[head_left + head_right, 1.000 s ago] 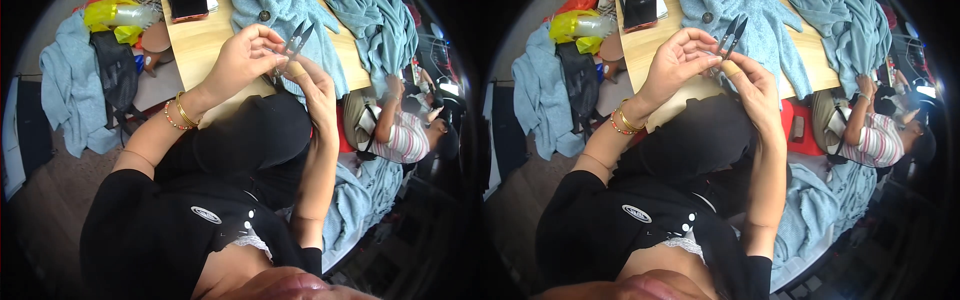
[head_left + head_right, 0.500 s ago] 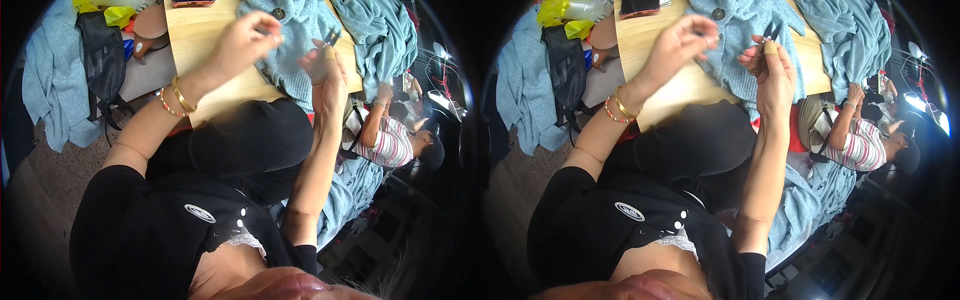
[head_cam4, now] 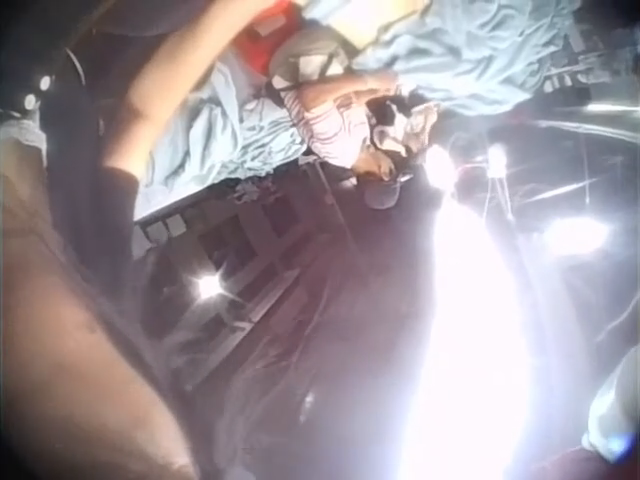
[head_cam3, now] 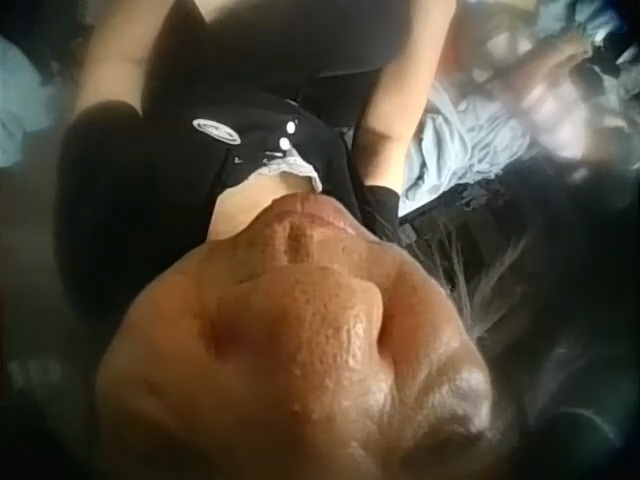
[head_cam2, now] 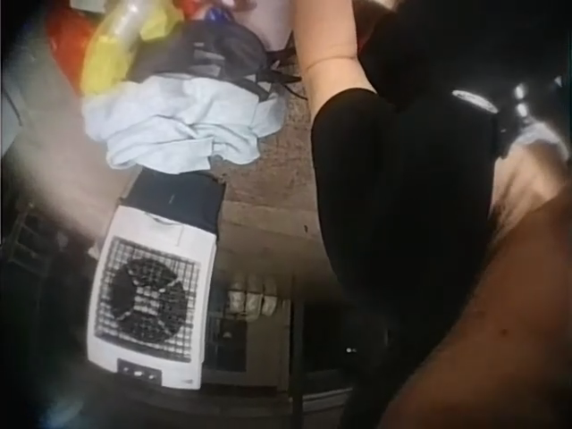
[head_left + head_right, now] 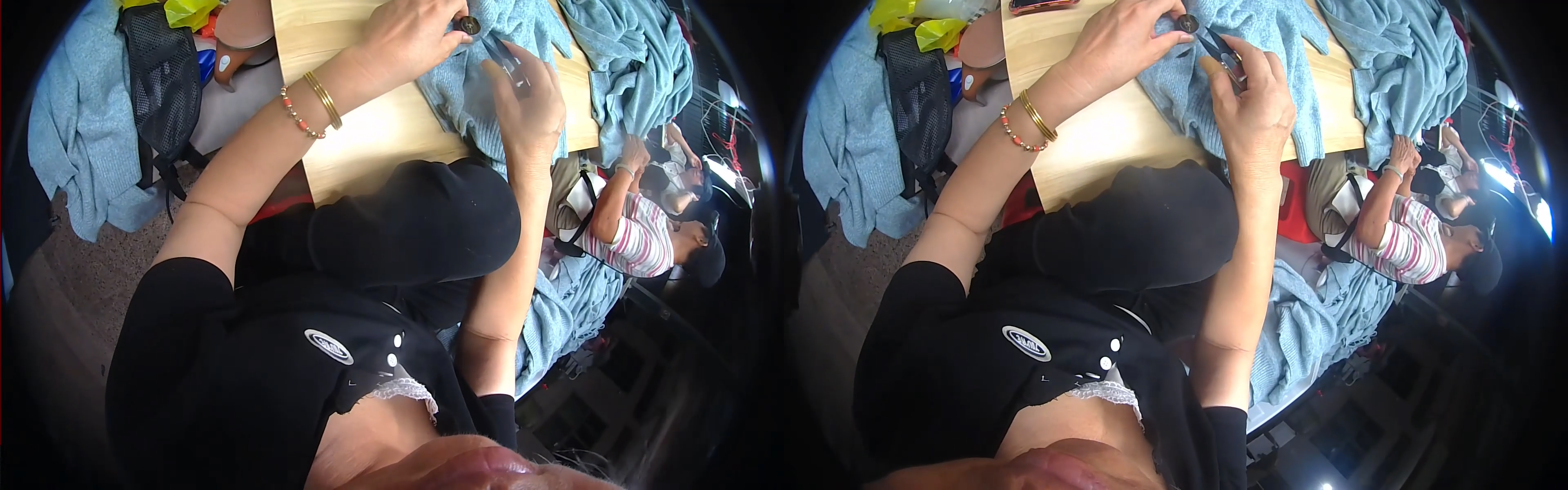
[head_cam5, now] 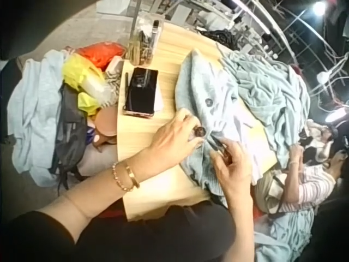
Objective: Clipping loose threads from knitted sweaters using a small pair of nippers.
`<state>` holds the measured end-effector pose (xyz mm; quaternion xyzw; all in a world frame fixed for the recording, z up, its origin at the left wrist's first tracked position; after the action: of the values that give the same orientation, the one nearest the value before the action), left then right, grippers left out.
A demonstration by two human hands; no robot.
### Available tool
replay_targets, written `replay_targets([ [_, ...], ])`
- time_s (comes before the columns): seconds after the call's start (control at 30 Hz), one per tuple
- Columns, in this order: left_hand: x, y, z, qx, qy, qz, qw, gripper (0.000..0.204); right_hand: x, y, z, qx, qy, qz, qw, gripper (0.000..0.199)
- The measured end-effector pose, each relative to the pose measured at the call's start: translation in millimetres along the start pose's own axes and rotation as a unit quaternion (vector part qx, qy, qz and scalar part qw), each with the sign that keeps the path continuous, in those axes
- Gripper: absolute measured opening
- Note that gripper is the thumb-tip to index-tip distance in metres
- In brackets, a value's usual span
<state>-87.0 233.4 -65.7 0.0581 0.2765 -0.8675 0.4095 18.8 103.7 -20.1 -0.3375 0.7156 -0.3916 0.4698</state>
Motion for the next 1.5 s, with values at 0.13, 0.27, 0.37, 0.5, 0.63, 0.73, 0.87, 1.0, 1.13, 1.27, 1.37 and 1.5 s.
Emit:
replay_targets([
  [0.13, -2.1, 4.4, -2.5, 0.002, -0.009, -0.009, 1.0, 0.026, -2.1, -3.9, -5.5, 0.07, -0.03, 0.027, 0.997, 0.029],
  [0.27, -2.1, 4.0, -1.9, 0.001, 0.008, 0.003, 1.0, 0.023, -4.0, -1.0, -5.5, 0.123, -0.09, 0.041, 0.987, 0.028],
  [0.37, -2.1, 3.0, -0.8, -0.006, 0.016, 0.003, 1.0, 0.022, -4.5, 2.4, -4.1, 0.138, -0.1, 0.04, 0.985, 0.027],
  [0.5, -0.6, 4.6, -2.1, -0.023, 0.037, 0.01, 0.999, 0.022, -5.5, 4.7, -4.6, 0.149, -0.107, 0.037, 0.982, 0.025],
  [0.63, 0.0, 6.0, -2.8, -0.024, 0.043, 0.01, 0.999, 0.023, -7.3, 6.4, -3.8, 0.15, -0.119, 0.048, 0.98, 0.025],
  [0.73, 0.3, 6.4, -2.1, -0.034, 0.055, 0.02, 0.998, 0.024, -8.2, 7.2, -3.6, 0.149, -0.125, 0.045, 0.98, 0.025],
  [0.87, 0.5, 7.1, -1.4, -0.034, 0.057, 0.019, 0.998, 0.026, -9.8, 8.9, -2.3, 0.151, -0.122, 0.043, 0.98, 0.025],
  [1.0, 0.0, 9.2, -1.8, -0.034, 0.068, 0.03, 0.997, 0.026, -10.4, 11.1, 2.1, 0.148, -0.128, 0.042, 0.98, 0.025],
  [1.13, -1.2, 7.2, -1.2, -0.03, 0.049, 0.01, 0.998, 0.025, -10.3, 10.8, 2.0, 0.119, -0.128, 0.047, 0.983, 0.025],
  [1.27, -0.4, -0.2, 1.2, -0.034, 0.04, 0.018, 0.998, 0.026, -7.1, 9.7, 6.3, 0.005, -0.051, 0.053, 0.997, 0.026],
  [1.37, 6.3, -11.5, 4.0, -0.067, 0.003, 0.015, 0.998, 0.029, 0.1, 16.1, 12.7, -0.342, 0.141, -0.034, 0.929, 0.041],
  [1.5, 25.2, -43.8, 2.6, -0.107, 0.007, 0.049, 0.993, 0.035, -0.3, 13.2, -11.3, -0.408, 0.131, -0.24, 0.871, 0.048],
])
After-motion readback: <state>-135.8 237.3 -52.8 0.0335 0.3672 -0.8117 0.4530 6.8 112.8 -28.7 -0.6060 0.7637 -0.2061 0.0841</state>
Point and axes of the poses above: each hand's wrist, its own x-axis away from the middle knuckle, its own y-axis out of the palm, z = x × y, the point moved 4 cm from there along -x, towards the middle knuckle, and after that the axes turned 6 degrees about -y, right-handed, at the moved point
